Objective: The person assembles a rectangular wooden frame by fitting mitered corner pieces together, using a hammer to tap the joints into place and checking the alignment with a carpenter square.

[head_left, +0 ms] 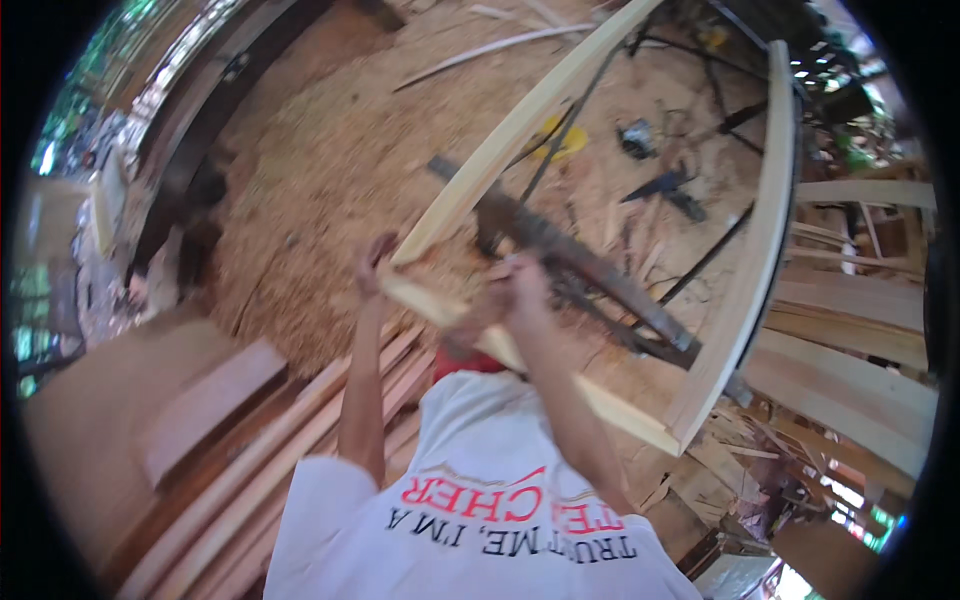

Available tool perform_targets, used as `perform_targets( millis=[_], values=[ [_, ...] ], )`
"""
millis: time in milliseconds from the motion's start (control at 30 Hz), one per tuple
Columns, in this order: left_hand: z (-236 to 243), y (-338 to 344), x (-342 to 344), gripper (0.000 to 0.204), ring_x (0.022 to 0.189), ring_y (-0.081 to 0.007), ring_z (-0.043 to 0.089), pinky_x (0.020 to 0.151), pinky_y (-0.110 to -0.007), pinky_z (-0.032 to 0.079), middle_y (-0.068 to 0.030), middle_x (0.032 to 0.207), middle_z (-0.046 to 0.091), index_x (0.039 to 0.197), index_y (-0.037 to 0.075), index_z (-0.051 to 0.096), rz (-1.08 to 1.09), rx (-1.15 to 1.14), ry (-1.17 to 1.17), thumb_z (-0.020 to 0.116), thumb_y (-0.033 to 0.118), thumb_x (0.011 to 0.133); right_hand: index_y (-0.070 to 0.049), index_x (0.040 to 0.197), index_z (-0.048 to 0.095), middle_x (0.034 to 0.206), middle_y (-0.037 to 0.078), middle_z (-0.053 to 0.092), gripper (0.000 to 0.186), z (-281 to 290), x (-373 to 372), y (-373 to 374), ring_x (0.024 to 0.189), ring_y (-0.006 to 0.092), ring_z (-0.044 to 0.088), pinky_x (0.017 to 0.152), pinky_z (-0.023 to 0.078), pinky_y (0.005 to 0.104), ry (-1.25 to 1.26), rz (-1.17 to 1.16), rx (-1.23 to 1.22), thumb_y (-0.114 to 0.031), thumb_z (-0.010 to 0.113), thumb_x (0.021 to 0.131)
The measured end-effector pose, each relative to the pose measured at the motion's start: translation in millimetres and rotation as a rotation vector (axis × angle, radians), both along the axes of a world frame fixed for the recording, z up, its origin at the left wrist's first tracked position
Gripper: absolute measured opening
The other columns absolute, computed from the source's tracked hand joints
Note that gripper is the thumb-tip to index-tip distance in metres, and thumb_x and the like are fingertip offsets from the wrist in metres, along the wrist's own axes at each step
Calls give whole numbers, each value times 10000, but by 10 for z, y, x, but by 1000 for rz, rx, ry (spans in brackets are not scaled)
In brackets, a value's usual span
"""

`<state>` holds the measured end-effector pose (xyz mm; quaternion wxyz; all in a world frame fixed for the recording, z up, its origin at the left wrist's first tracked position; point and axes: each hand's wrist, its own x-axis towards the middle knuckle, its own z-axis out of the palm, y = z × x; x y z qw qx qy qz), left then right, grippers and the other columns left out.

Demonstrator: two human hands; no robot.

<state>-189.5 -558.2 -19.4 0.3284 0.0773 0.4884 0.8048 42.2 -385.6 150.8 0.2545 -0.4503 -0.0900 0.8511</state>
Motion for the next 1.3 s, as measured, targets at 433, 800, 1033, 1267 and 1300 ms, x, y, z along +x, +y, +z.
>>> perform_targets(
  millis=[433, 800, 1033, 1267, 1300],
  values=[
    [618, 68, 190, 699, 1245, -304, 594, 1128, -432, 401, -197, 1324, 641, 1294, -67, 606, -31, -223, 149, 315, 526, 1065, -106, 861, 445, 689, -10, 446, 185, -80, -213, -117, 560, 109, 441, 533, 449, 278, 424, 42, -293, -167, 450, 1036],
    [480, 121, 158, 746, 1201, -293, 621, 1104, -421, 417, -191, 1249, 682, 1251, -60, 642, -7, -173, 25, 282, 567, 1066, -90, 797, 399, 658, 1, 413, 199, -364, -682, -394, 562, 105, 420, 520, 429, 273, 281, 88, -300, -83, 407, 996],
    [628, 141, 134, 748, 1143, -291, 654, 1051, -411, 461, -197, 1207, 697, 1243, -77, 639, -20, -168, 55, 323, 575, 1058, -107, 853, 451, 674, -24, 427, 177, -292, -279, -158, 538, 84, 439, 495, 416, 255, 274, 239, -272, -119, 495, 1024],
    [855, -89, 23, 793, 1169, -270, 640, 1031, -397, 480, -156, 1263, 675, 1306, -44, 618, -342, -244, 139, 366, 651, 1021, -64, 1001, 504, 697, 2, 499, 97, 1054, 440, -439, 557, 94, 531, 491, 448, 278, -433, 864, 1051, -133, 569, 977],
    [815, -99, -7, 793, 1169, -270, 640, 1031, -397, 480, -156, 1263, 675, 1306, -44, 618, -356, -254, 132, 366, 651, 1021, -59, 1020, 504, 704, 9, 517, 125, 1056, 513, -462, 557, 95, 551, 492, 457, 281, -477, 960, 1482, -130, 585, 956]
  ],
)
